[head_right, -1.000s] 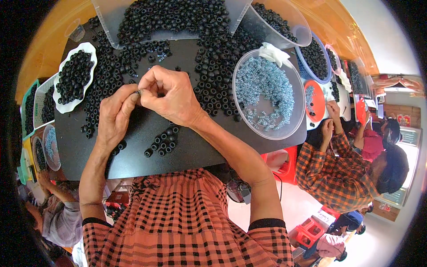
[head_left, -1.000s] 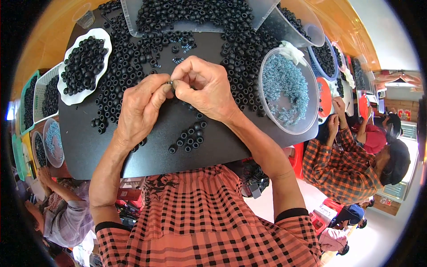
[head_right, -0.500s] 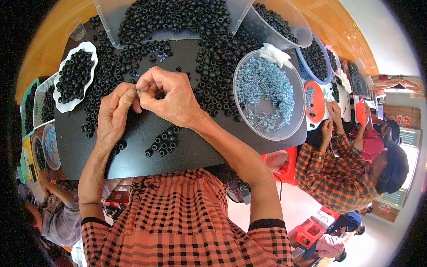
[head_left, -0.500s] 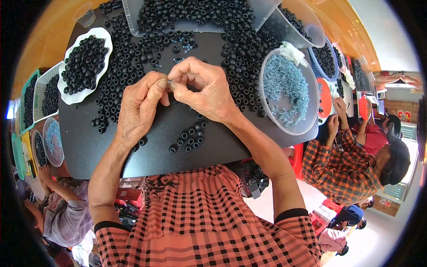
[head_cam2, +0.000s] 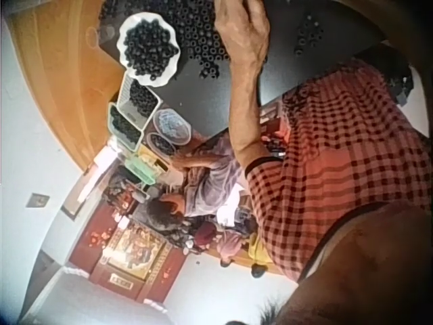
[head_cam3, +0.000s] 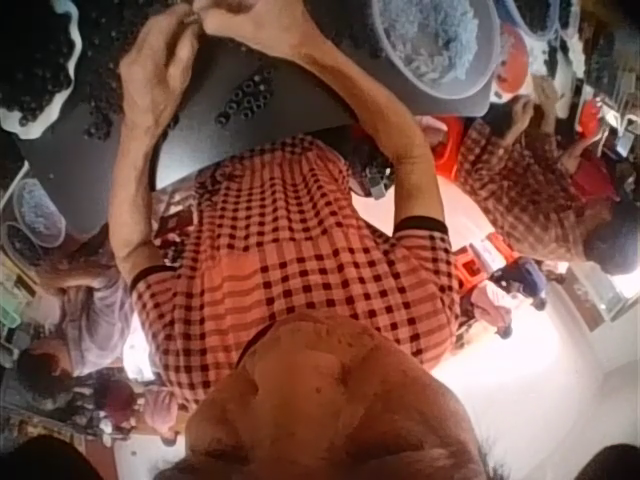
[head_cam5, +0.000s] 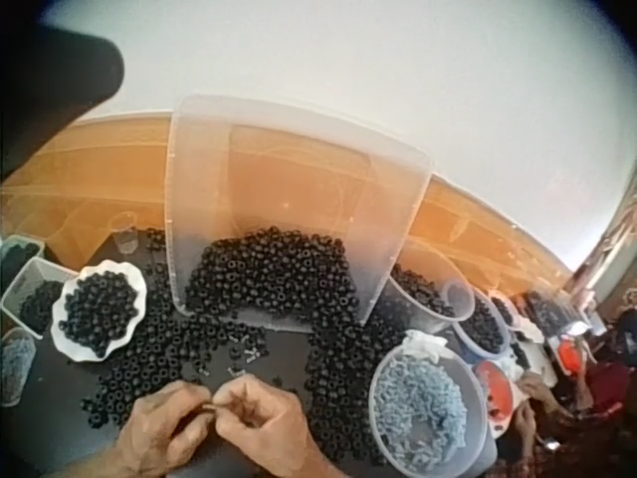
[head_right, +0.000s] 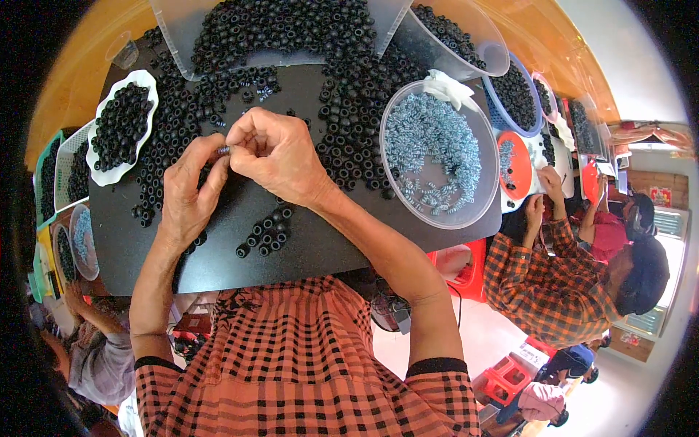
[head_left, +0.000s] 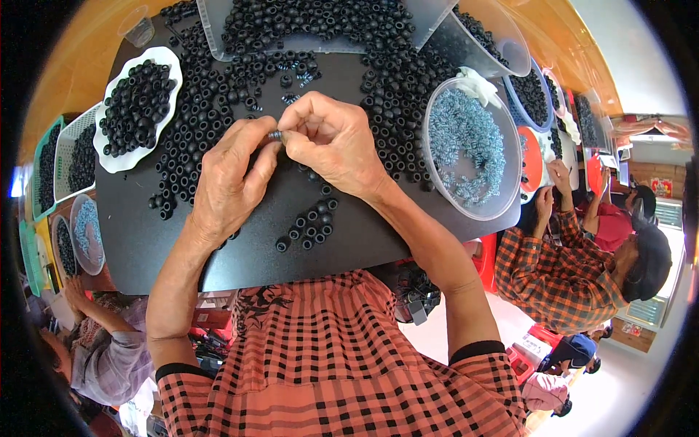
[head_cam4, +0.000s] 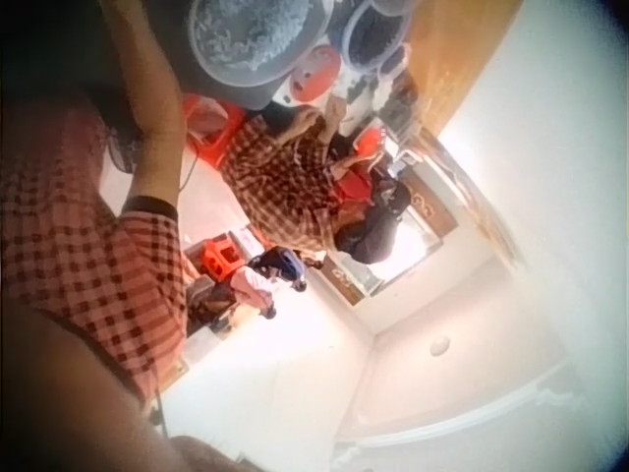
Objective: The person assembles components by picking up small metal springs and inserting them into black plastic pieces by hand.
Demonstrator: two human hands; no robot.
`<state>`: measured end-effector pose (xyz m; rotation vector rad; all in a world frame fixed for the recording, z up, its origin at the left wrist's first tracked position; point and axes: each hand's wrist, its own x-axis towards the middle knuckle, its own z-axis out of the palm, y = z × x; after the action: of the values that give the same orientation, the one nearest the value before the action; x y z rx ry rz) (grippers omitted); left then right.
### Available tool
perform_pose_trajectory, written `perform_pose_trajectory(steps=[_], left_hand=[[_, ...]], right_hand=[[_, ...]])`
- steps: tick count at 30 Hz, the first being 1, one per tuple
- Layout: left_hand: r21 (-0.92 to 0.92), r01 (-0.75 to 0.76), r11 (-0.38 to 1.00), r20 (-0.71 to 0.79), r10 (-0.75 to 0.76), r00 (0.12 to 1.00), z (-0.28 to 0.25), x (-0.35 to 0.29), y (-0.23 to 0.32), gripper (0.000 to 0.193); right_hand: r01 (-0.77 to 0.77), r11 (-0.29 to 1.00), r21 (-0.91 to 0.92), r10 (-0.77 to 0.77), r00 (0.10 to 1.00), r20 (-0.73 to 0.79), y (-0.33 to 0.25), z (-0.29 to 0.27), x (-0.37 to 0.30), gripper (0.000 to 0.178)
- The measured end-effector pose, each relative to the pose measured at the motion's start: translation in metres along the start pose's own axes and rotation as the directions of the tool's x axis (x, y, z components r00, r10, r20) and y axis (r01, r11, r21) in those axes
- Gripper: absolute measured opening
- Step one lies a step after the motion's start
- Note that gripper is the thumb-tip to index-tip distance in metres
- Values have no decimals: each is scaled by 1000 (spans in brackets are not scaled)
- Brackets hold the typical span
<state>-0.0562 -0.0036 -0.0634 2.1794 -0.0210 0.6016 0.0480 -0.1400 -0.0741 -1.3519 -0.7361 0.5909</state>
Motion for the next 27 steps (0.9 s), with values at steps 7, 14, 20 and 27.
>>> perform_pose_trajectory(steps=[7,14,20,27], left_hand=[[104,-160,982,20,158,987,-3,4,-3,18],[-148,136,980,177,-110,978,-11,5,3,15],[-306,349,886,329,-246,912,-15,7,-2,32],[-249,258,933,118,-235,965,-5,2,3,14]], right_hand=[[14,999,-43,-14,1000,-1,-3,1,0,11],[17,1000,26,-19,998,54,-7,-1,0,12],[20,999,25,-22,996,89,-1,-1,-1,13],[-59,997,48,57,997,57,-11,-2,-1,7]])
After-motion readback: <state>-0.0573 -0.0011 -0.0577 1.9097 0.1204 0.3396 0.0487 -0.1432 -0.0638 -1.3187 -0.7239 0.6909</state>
